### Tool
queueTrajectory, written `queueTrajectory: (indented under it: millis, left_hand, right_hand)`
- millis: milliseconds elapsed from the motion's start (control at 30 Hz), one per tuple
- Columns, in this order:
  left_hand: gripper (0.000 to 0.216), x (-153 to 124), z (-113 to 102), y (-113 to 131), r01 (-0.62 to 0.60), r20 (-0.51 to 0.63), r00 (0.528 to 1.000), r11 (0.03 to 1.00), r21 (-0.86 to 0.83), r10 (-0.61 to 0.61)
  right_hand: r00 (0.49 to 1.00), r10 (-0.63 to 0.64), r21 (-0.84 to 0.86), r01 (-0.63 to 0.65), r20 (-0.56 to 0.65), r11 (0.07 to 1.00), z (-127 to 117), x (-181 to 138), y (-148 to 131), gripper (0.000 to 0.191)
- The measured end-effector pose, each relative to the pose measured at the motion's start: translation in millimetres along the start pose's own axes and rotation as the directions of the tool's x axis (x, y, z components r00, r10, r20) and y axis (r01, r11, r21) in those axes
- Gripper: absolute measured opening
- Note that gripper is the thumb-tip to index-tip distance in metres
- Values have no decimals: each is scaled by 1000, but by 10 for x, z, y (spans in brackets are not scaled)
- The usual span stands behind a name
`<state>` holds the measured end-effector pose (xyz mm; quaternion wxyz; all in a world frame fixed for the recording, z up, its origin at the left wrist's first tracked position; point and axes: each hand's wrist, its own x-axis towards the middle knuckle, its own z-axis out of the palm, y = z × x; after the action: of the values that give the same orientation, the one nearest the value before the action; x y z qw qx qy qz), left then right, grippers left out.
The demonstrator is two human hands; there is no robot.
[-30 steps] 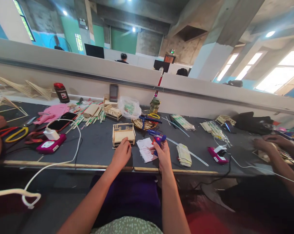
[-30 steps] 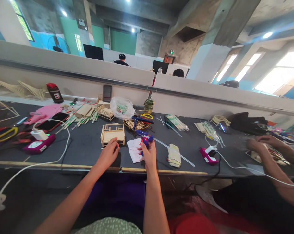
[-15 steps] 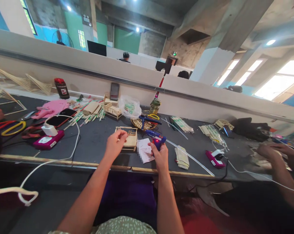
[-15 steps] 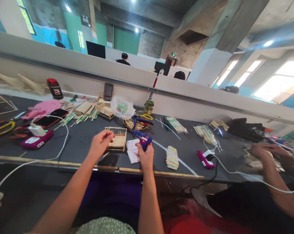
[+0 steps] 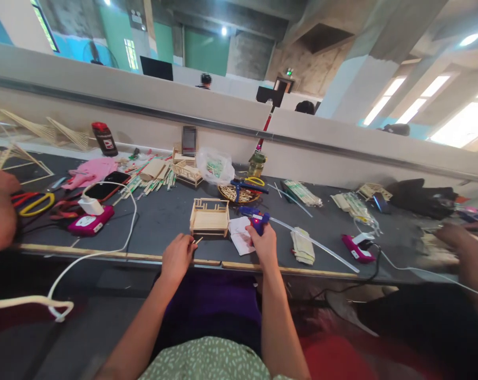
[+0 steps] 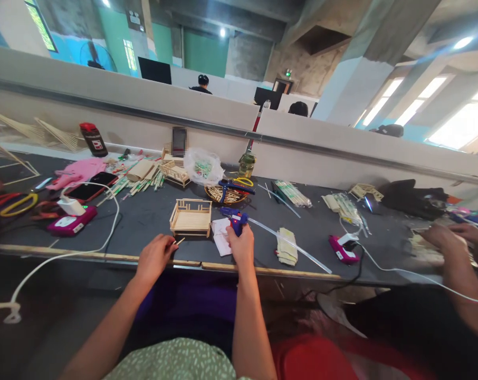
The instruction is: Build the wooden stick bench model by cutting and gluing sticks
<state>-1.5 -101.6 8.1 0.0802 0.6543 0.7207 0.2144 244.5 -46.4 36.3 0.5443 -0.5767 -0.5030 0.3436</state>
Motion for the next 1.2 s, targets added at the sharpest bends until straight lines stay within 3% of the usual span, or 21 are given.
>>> queueTrajectory:
  millis: [167, 267, 367, 467, 500, 567, 633, 667, 733, 833, 1033, 1200]
  left_hand:
    - [23, 73, 10, 90, -53, 17, 999, 988, 144, 51]
    - [22, 95, -2, 119, -69, 11, 998, 995, 67, 68]
    - [16, 122, -52, 206, -61, 44, 996, 957, -282, 76]
    - [25, 187, -137, 388, 95, 179, 982, 689, -718, 51]
    - [30, 214, -169, 464, 184, 248, 968, 566, -804, 38]
    - [35, 266, -230, 621, 287, 326, 944, 355, -890, 54]
    - [34, 296, -280, 762, 328, 354, 931, 217, -919, 92]
    - [34, 301, -299, 820, 336, 358, 927, 177, -925, 109]
    - [34, 292, -326, 902, 343, 362, 923, 146, -928, 130]
    - [35, 259, -342, 945, 352, 368, 922, 137, -926, 119]
    - [37, 244, -299, 918, 418, 414, 907, -66, -906, 75]
    - [39, 267, -266, 925, 454, 444, 890, -125, -882, 98]
  right_hand:
    - [997, 75, -248, -74, -9, 966, -232, 185, 240, 24]
    - [993, 119, -479, -95, 20, 873, -303, 213, 294, 27]
    - [994, 105, -725, -84, -16, 684, -280, 150, 244, 27]
    - [998, -15, -842, -43, -61, 538, -219, 57, 102, 25]
    - [996, -66, -829, -16, -64, 559, -195, 29, 37, 24]
    - [986, -163, -688, 98, -30, 719, -134, -20, -109, 24]
    - [975, -200, -335, 221, 96, 916, -52, -65, -259, 26]
    - [965, -189, -115, 212, 181, 970, -4, -87, -327, 28]
    - [941, -153, 186, 99, 302, 977, 92, -130, -434, 33]
    - [930, -126, 361, -8, 346, 932, 195, -179, -519, 30]
    - [946, -48, 450, -108, 321, 886, 245, -191, -579, 25]
    - [941, -43, 446, -119, 335, 887, 264, -187, -609, 28]
